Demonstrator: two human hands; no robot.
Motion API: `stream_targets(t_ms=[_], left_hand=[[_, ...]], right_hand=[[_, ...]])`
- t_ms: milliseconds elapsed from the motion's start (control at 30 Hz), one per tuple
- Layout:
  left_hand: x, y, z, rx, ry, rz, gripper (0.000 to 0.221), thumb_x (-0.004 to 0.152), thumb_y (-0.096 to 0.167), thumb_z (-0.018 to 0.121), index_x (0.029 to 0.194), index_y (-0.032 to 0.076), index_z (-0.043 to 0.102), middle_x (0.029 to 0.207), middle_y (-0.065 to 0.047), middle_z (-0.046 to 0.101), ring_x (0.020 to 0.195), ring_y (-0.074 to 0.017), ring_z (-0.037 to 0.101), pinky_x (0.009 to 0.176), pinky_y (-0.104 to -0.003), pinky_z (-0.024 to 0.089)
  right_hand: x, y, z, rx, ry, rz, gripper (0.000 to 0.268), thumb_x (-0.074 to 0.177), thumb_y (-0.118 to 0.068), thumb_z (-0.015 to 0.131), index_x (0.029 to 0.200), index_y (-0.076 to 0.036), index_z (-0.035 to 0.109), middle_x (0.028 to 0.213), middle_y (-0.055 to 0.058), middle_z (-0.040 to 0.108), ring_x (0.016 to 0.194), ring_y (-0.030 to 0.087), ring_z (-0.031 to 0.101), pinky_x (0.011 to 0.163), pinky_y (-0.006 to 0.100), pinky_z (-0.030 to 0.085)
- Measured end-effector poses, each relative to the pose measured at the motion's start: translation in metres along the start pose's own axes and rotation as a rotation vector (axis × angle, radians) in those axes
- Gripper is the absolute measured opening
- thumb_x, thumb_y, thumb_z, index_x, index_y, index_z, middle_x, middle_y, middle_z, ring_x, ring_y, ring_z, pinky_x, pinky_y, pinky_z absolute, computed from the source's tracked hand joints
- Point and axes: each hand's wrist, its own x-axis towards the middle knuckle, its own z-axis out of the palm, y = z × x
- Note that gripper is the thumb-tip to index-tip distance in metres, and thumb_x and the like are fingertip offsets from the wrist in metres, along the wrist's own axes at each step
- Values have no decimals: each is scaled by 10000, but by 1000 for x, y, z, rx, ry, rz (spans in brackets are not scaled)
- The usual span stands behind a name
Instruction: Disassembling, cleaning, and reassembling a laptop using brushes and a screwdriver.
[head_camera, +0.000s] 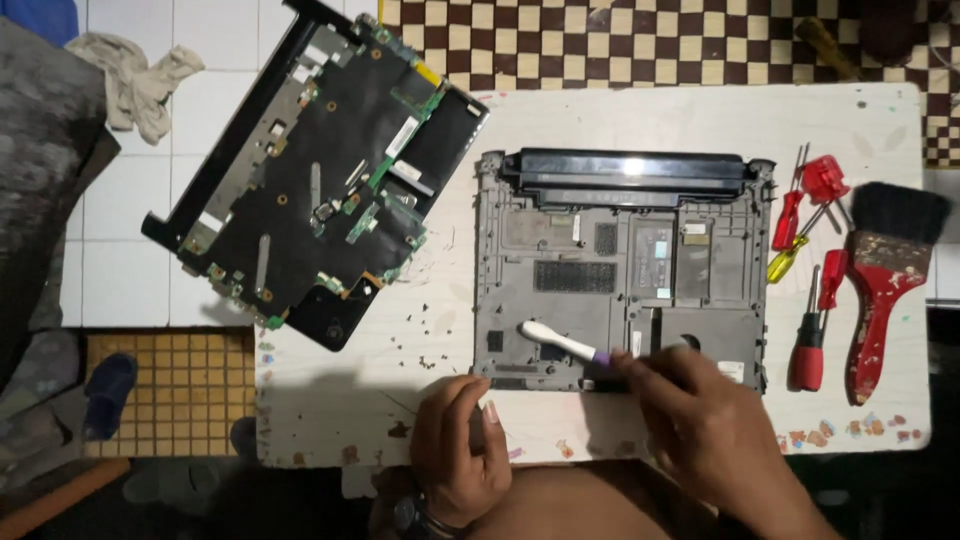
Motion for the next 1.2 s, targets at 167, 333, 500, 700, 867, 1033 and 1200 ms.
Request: stream_targets(t_ms=[167, 333, 500, 700, 867, 1033, 1200], left_hand=[[-3, -4, 4, -10, 37, 5, 315, 870, 5, 607, 1179, -50, 573, 1148, -210, 660, 988, -342, 689, 892, -428, 590], [-7, -7, 5, -40, 54, -10, 361, 864, -5, 607, 1217, -48, 543, 1203, -224, 632, 1051, -351, 676, 942, -447, 590], [-7, -8, 4, -60, 17, -23, 353, 867, 15, 611, 1209, -39, 542, 1183, -210, 640, 1017, -332, 682, 911, -426, 590], [-10, -8, 3, -28, 18, -40, 378, 833, 46, 651, 1192, -42, 572, 1188, -197, 639, 1031, -321, 689, 917, -418, 602], [-9, -5, 7, -44, 76, -70, 359, 841, 55, 655, 1182, -42, 604, 1195, -189, 652, 1035, -319, 697, 924, -415, 601], [-14, -6, 9, -65, 69, -66, 377, 840, 34, 658, 1197, -69, 590, 1222, -211, 638, 1054, -328, 696, 941, -424, 603], [-10, 1, 6, -31, 58, -122, 324, 813, 40, 665, 1125, -40, 637, 1135, -199, 678, 1017, -345, 696, 933, -441, 583]], right_hand=[[13, -22, -10, 106, -138, -104, 561, 731, -227, 791, 1286, -193, 721, 1074, 84, 719, 662, 253, 722, 602, 376, 614], [19, -5, 5, -27, -156, -144, 806, 596, -118, 782, 1381, -231, 637, 1027, 39, 681, 635, 278, 678, 536, 403, 564], [45, 2, 0, -205, 35, -247, 411, 881, -79, 673, 1279, -160, 731, 899, 81, 691, 449, 131, 537, 324, 251, 499], [76, 18, -11, -253, 27, -350, 508, 854, -181, 718, 1362, -198, 689, 977, 71, 686, 632, 203, 609, 501, 304, 562], [102, -10, -33, -60, -103, -448, 341, 850, -148, 731, 1189, -161, 768, 912, 44, 761, 570, 152, 679, 475, 285, 603], [120, 7, -23, -157, -31, -242, 446, 854, -37, 725, 1261, -217, 757, 1029, 100, 750, 701, 214, 725, 586, 297, 666], [107, 19, -30, -216, 85, -220, 670, 719, -87, 775, 1370, -218, 688, 869, 80, 619, 521, 254, 567, 467, 405, 474]])
